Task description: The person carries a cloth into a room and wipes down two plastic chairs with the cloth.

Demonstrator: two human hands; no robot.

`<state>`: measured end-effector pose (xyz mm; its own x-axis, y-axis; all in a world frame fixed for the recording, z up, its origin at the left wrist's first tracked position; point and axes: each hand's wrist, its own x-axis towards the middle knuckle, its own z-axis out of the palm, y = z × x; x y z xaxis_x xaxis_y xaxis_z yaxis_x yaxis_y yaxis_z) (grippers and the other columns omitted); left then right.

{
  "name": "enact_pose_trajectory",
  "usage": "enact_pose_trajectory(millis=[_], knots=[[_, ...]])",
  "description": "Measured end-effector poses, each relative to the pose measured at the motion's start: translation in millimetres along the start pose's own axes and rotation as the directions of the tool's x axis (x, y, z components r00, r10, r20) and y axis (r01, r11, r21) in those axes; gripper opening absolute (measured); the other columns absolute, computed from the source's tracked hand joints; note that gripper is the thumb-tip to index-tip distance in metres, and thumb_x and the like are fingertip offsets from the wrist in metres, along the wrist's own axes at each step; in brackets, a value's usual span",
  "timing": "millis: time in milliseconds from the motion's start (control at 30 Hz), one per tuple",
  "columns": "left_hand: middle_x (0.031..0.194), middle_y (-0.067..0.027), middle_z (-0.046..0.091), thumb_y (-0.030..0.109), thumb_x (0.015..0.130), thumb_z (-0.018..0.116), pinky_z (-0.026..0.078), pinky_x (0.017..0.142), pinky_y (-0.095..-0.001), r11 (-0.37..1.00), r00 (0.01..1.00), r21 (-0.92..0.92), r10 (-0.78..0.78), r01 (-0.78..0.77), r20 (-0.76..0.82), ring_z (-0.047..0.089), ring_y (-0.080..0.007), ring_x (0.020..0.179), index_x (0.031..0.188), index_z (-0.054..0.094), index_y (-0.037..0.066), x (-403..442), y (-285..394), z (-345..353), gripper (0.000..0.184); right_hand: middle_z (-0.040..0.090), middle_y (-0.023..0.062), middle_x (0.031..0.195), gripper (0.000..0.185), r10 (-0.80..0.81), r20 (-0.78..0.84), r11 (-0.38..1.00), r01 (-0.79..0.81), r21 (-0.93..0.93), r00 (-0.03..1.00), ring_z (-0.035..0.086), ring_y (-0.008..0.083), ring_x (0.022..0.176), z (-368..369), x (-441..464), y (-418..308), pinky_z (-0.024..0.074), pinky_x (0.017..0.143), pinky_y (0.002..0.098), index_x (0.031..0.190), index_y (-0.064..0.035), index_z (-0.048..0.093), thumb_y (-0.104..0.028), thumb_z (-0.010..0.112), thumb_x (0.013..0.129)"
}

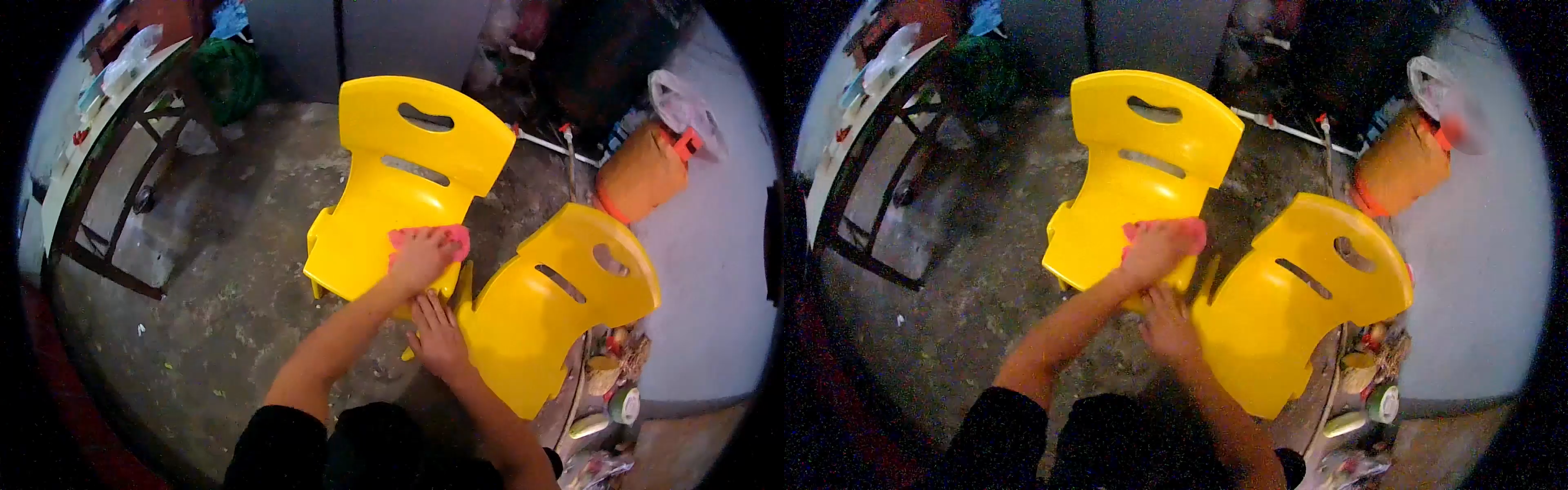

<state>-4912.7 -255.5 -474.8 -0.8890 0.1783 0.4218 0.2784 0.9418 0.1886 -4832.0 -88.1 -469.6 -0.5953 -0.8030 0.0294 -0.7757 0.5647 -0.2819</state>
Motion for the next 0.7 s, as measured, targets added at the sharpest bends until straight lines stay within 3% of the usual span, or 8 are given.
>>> enact_pose_trajectory(millis=[67,133,167,233,367,433,633,700], knots=[[0.117,-0.0171,0.064,0.026,0.091,0.054,0.053,0.087,-0.0481,0.99,0.966,0.038,-0.137,0.132,0.217,0.065,-0.034,0.103,0.108,0.066,0.012,-1,-47,3,0.025,0.04,0.0168,0.152,0.061,-0.025,-0.069,1.0,0.026,0.014,0.997,0.033,0.0323,0.144,-2,-5,-3,0.0291,0.114,0.0498,0.144,-0.0027,0.042,-0.026,0.06,0.09],[0.112,-0.0188,0.066,0.025,0.092,0.051,0.055,0.076,-0.0468,0.777,0.767,0.015,-0.624,0.63,0.148,0.067,-0.0316,0.089,0.107,0.064,0.006,-19,-136,-14,0.028,0.041,0.0173,0.15,0.061,-0.063,-0.128,0.998,0.064,0.008,0.99,0.035,0.0327,0.143,-5,-1,0,0.0295,0.113,0.0501,0.143,-0.0023,0.042,-0.025,0.061,0.089],[0.104,-0.015,0.068,0.023,0.09,0.054,0.054,0.07,-0.0433,0.79,0.894,0.521,-0.435,0.324,0.103,0.065,-0.0284,0.083,0.107,0.063,0.005,-34,-164,-48,0.027,0.042,0.0176,0.15,0.061,-0.067,-0.148,0.998,0.069,0.007,0.987,0.036,0.033,0.142,1,0,2,0.0299,0.113,0.0501,0.143,-0.0021,0.043,-0.024,0.061,0.089],[0.104,-0.0125,0.065,0.02,0.089,0.056,0.053,0.068,-0.042,0.48,0.792,0.864,-0.581,0.15,0.186,0.064,-0.027,0.089,0.113,0.062,0.01,-45,-197,-71,0.027,0.042,0.0177,0.149,0.062,-0.055,-0.157,0.998,0.059,0.021,0.986,0.037,0.0333,0.142,2,-6,-2,0.0308,0.112,0.0502,0.142,-0.0018,0.043,-0.025,0.062,0.088],[0.113,-0.0139,0.062,0.018,0.09,0.055,0.052,0.081,-0.0471,0.694,0.697,-0.069,-0.715,0.717,0.054,0.062,-0.0311,0.103,0.123,0.06,0.015,8,-99,-79,0.033,0.042,0.0171,0.15,0.063,-0.046,-0.163,0.999,0.048,0.008,0.986,0.036,0.033,0.142,2,0,-5,0.0324,0.111,0.0498,0.141,-0.0017,0.044,-0.027,0.064,0.087],[0.13,-0.0114,0.057,0.029,0.095,0.053,0.044,0.1,-0.0512,0.98,0.992,0.19,-0.074,0.053,0.105,0.053,-0.0318,0.12,0.129,0.058,0.016,15,-54,-6,0.037,0.042,0.0168,0.15,0.064,-0.049,-0.141,0.999,0.046,-0.025,0.989,0.036,0.0326,0.142,3,-2,0,0.0325,0.11,0.0497,0.141,-0.0019,0.045,-0.028,0.065,0.087],[0.122,-0.0103,0.057,0.019,0.09,0.055,0.043,0.098,-0.0514,0.842,0.883,0.504,-0.372,0.191,0.287,0.05,-0.0331,0.122,0.122,0.062,0.014,16,-104,47,0.033,0.04,0.0159,0.151,0.069,-0.019,-0.039,1.0,0.02,0.012,0.999,0.033,0.0314,0.144,-11,-7,-7,0.0319,0.111,0.0499,0.143,-0.0027,0.042,-0.028,0.068,0.084],[0.117,-0.0132,0.059,0.014,0.087,0.054,0.049,0.088,-0.0483,0.761,0.916,0.587,-0.393,0.277,0.077,0.054,-0.0327,0.115,0.116,0.064,0.012,-7,-148,9,0.03,0.039,0.0158,0.152,0.072,-0.011,0.001,1.0,0.011,0.006,1.0,0.032,0.031,0.144,-11,1,-5,0.0318,0.111,0.0498,0.144,-0.003,0.041,-0.027,0.069,0.082]])
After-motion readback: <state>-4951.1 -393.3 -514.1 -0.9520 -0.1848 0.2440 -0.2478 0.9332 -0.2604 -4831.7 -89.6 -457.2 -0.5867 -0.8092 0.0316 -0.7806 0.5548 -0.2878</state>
